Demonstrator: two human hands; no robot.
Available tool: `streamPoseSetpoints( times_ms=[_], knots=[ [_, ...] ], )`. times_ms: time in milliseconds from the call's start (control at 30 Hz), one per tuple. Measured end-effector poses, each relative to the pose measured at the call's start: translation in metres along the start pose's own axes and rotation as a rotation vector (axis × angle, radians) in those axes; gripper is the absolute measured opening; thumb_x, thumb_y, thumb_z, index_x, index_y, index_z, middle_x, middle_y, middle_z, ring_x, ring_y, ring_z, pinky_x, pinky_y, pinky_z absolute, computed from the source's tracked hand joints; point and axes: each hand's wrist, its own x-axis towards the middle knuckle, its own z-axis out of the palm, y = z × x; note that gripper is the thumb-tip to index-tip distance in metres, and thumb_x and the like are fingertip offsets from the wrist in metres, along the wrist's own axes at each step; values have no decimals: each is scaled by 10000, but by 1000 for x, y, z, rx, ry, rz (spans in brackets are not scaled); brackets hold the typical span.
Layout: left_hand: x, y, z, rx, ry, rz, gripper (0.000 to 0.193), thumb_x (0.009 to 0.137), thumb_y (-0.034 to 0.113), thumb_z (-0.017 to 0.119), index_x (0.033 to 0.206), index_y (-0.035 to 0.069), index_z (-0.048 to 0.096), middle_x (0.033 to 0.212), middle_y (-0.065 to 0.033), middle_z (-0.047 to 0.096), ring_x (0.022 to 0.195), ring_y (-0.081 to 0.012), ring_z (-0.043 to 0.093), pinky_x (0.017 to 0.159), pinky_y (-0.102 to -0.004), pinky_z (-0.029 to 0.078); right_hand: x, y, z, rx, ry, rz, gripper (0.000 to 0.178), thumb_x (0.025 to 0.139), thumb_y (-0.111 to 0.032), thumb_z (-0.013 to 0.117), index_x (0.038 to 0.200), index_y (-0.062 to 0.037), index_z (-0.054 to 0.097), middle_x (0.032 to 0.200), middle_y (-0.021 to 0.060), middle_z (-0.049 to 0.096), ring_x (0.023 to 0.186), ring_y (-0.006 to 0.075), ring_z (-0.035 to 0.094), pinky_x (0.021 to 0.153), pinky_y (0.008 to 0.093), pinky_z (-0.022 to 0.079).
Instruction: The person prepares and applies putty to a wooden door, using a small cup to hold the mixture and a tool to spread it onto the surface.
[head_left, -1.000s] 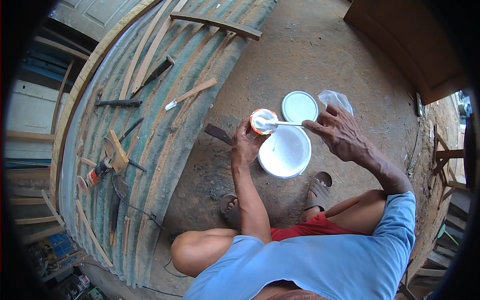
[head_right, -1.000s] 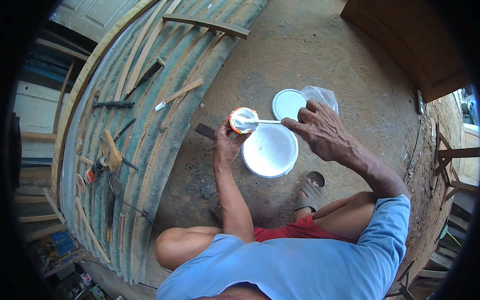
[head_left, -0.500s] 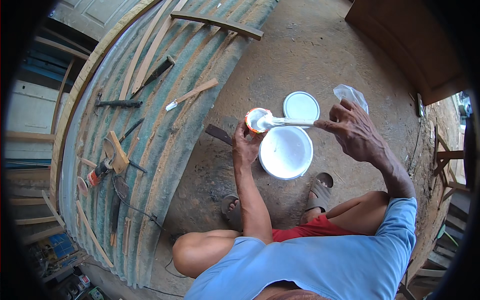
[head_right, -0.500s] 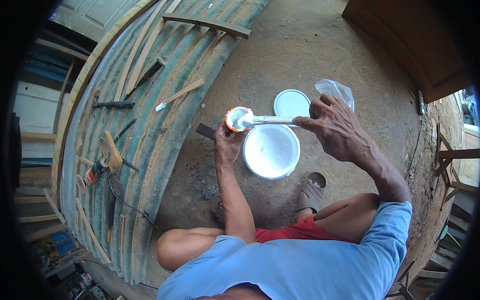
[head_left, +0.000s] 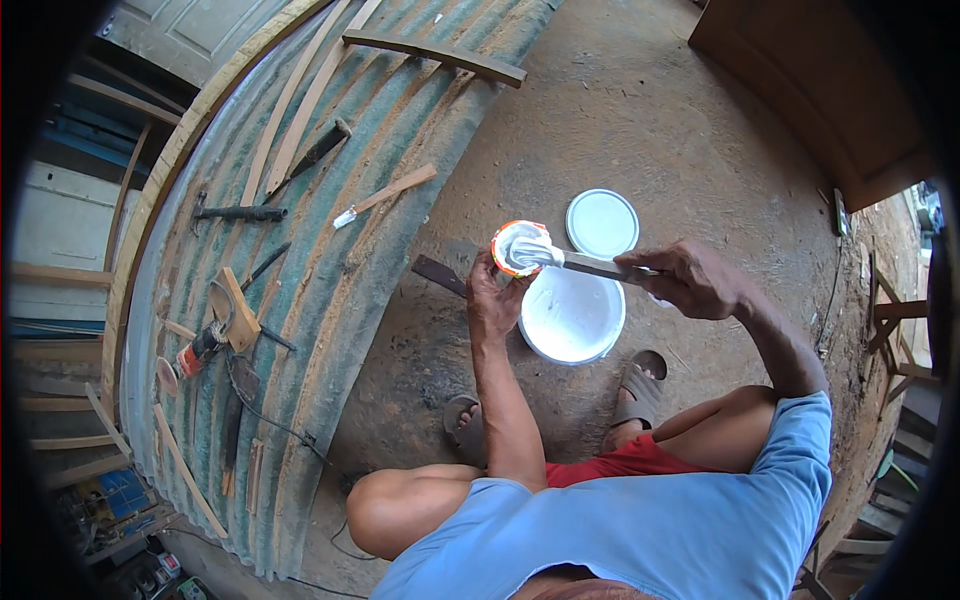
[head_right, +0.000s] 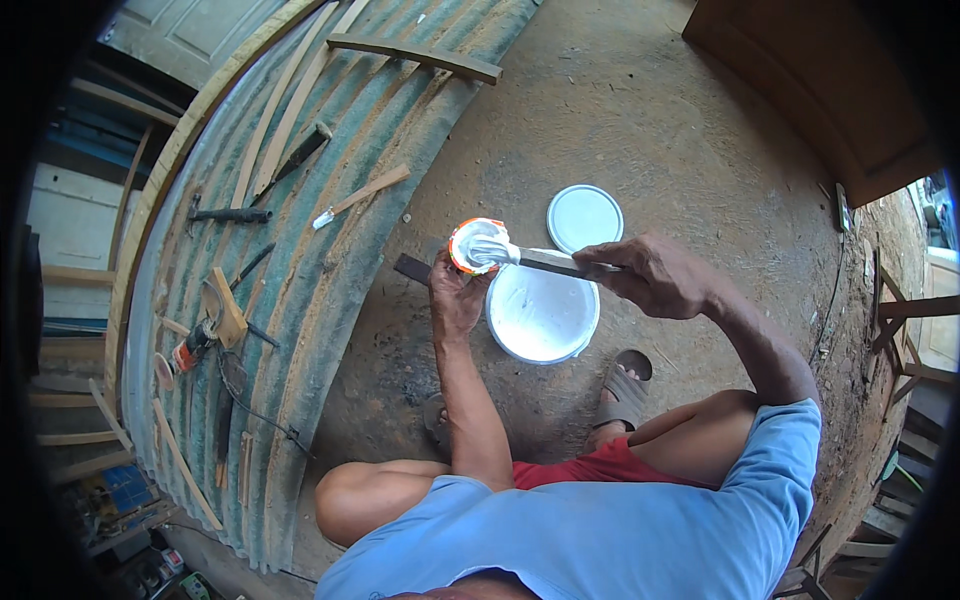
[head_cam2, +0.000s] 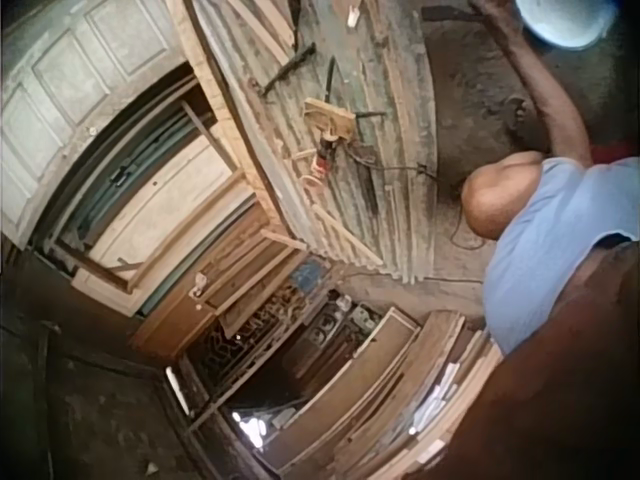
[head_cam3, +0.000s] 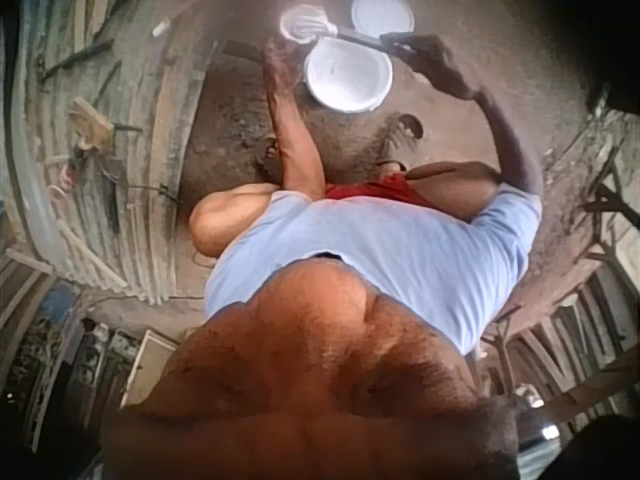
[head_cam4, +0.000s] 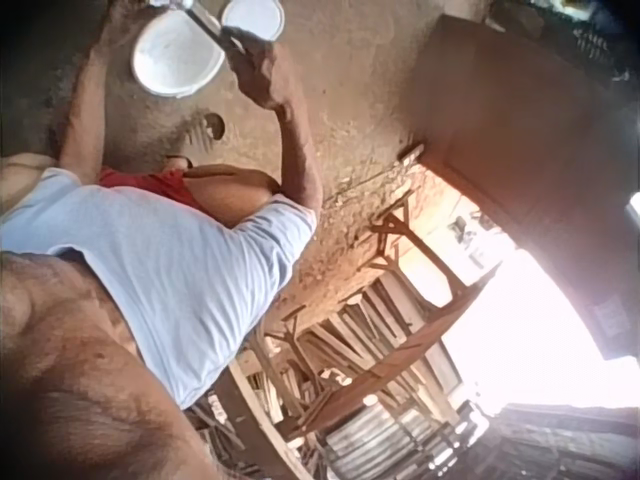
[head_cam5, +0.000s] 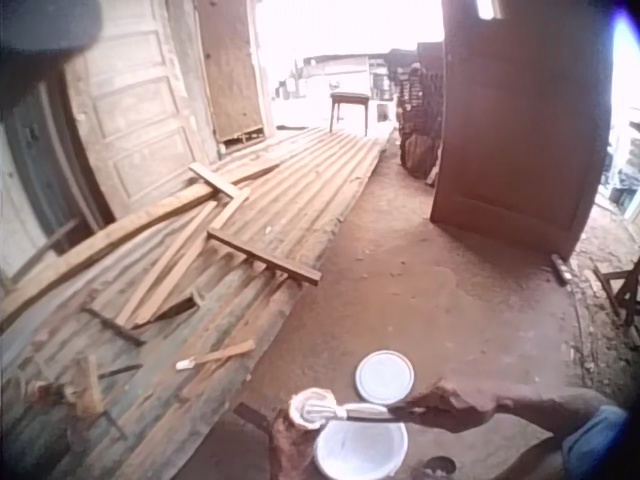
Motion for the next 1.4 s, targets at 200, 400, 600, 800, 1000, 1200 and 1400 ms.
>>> streamPoseSetpoints(
  times_ms=[200,400,600,800,1000,1200,1400],
  knots=[
    [-1,9,-4,-67,69,-35,541,838,119,857,1287,-5,581,1231,-117,681,1148,-200,655,992,-349,541,-8,-13,-22,-29,-104,140,436,944,-81,588,1375,-36,628,1133,182,747,958,275,735,861,411,578],
    [12,12,3,-28,19,42,558,835,158,874,1288,4,586,1186,-85,681,1060,-162,659,938,-321,548,-13,-5,-30,-95,37,45,334,938,-114,607,1253,-11,650,959,197,741,840,318,719,738,434,552],
    [9,6,3,-201,25,-74,601,811,203,894,1285,28,569,1183,-89,674,1016,-188,682,874,-375,611,-2,3,-23,-243,92,25,270,925,-85,576,1189,-33,598,1001,183,668,950,350,657,807,466,501],
    [10,11,9,-127,-23,-97,693,772,216,924,1314,13,544,1215,-89,661,1081,-186,659,933,-361,598,-6,3,-11,-222,262,-52,289,920,-139,691,1194,-55,657,1087,170,681,1009,336,643,895,471,489],
    [4,17,5,-103,41,-33,611,798,136,896,1294,3,567,1206,-103,683,1118,-192,661,970,-343,571,-2,0,-6,-348,222,-115,283,918,-152,704,1191,-76,699,952,111,670,909,260,599,826,420,467],
    [2,10,3,-64,98,16,545,843,161,864,1278,-4,581,1217,-112,682,1118,-191,664,942,-337,579,-5,5,-7,-380,206,-71,262,875,-140,732,1127,-70,735,916,101,670,898,243,585,812,408,459],
    [5,13,5,-97,118,-39,571,816,150,882,1269,7,567,1211,-110,671,1144,-196,651,985,-353,544,-12,-3,-18,-263,192,-63,259,871,-93,709,1126,-49,707,878,117,680,838,287,641,766,423,503]
  ],
)
